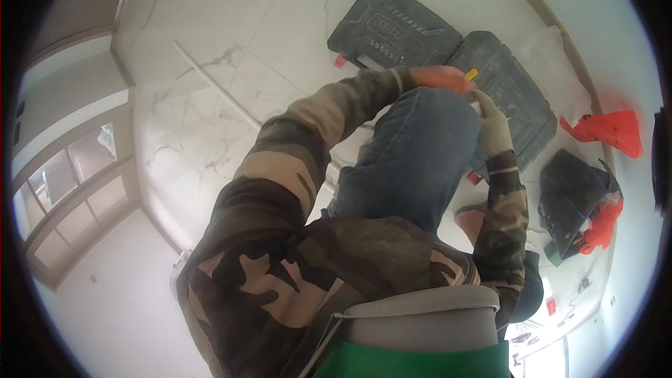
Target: The person is marking a wall for an electrical outlet and then using tools to prepare the site for installation.
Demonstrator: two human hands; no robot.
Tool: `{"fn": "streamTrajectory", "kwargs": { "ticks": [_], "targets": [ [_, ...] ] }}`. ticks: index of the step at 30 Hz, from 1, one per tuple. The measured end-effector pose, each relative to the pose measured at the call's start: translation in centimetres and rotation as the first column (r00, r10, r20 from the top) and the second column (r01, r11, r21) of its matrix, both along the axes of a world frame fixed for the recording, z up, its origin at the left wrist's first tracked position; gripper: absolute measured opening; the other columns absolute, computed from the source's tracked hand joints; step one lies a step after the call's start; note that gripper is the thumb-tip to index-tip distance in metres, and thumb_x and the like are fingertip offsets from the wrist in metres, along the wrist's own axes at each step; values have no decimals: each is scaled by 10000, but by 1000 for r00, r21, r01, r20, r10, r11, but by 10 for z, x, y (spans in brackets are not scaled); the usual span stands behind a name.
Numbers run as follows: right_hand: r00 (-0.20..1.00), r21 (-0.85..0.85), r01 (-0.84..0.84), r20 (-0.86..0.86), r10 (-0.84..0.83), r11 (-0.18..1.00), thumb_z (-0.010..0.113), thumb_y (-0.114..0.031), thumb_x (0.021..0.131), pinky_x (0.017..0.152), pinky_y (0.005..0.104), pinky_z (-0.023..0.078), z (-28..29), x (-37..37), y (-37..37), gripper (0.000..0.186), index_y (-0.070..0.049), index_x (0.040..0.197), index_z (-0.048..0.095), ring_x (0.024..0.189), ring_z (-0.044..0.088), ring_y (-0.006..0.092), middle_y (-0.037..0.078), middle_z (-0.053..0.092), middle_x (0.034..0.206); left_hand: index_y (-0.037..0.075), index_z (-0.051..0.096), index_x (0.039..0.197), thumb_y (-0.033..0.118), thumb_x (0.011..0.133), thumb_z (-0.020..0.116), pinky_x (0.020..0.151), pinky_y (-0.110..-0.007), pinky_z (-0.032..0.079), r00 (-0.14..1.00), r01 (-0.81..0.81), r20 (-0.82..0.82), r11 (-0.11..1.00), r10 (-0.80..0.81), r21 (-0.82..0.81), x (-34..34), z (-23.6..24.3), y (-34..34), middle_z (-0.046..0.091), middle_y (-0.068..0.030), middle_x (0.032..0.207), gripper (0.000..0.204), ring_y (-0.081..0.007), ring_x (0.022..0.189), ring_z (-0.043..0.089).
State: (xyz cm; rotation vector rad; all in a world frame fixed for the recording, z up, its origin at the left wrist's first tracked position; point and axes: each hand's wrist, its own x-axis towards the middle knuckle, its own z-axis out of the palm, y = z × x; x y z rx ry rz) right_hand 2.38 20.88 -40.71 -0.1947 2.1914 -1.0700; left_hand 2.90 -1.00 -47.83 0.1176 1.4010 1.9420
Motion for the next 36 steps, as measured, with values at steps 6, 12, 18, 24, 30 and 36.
{"fn": "streamTrajectory", "kwargs": {
  "ticks": [6, 12, 18, 24, 30, 36],
  "targets": [
    [966, -56, 231, 136, -221, 971, 565, -153, 841, 707, 297, 519, -24, 24, 70, 441, -33, 1265, 543, 850, 642, 192, 116, 647, 999, -24, 482, 1205, 130, 794, 618, 839, -402, 497, 502, -721, -439, 80, 746, -688, 104, -94, -112, 576, -160, 1019, 459, -321, 976, 593],
    [811, -144, 420, 504, -299, 896, 569, -186, 830, 656, 273, 520, -39, 37, 112, 463, 59, 1221, 529, 801, 618, 170, 115, 621, 1009, -10, 405, 1327, 111, 745, 596, 581, -394, 518, 540, -750, -841, -439, 27, -495, 104, -127, -187, 612, -181, 917, 624, -276, 728, 622],
    [824, -262, 444, 496, -275, 857, 551, -178, 859, 757, 263, 509, -46, 42, 93, 432, 46, 1228, 535, 919, 610, 170, 120, 621, 1057, -93, 432, 1314, 212, 757, 716, 812, -324, 486, 536, -675, -242, 238, 809, -699, 81, -62, -181, 600, -174, 1121, 695, -227, 981, 598],
    [873, -128, 368, 388, -295, 921, 515, -147, 878, 810, 265, 490, -44, 41, 86, 412, 23, 1253, 526, 960, 596, 161, 106, 612, 1102, -25, 506, 1272, 206, 790, 726, 632, -281, 495, 351, -823, -167, 218, 921, -524, 71, -13, -197, 621, -81, 973, 577, -152, 770, 610],
    [956, -123, 184, -208, -207, 975, 538, -105, 857, 825, 253, 481, -18, 34, 53, 536, 32, 1364, 432, 927, 590, 134, 61, 598, 1079, 41, 551, 1266, 173, 871, 654, 729, -282, 500, 552, -834, -611, 364, 567, -416, 17, 58, -194, 630, -77, 1017, 429, -147, 882, 607],
    [947, -18, 53, -316, -56, 998, 621, -195, 822, 842, 319, 488, 40, -2, -32, 668, -117, 1439, 376, 916, 639, 208, 135, 635, 1036, 86, 457, 1397, 343, 894, 646, 797, -347, 503, 584, -810, -499, 415, 640, -415, -36, 76, -191, 566, -74, 1205, 595, -198, 1016, 557]
  ]
}}
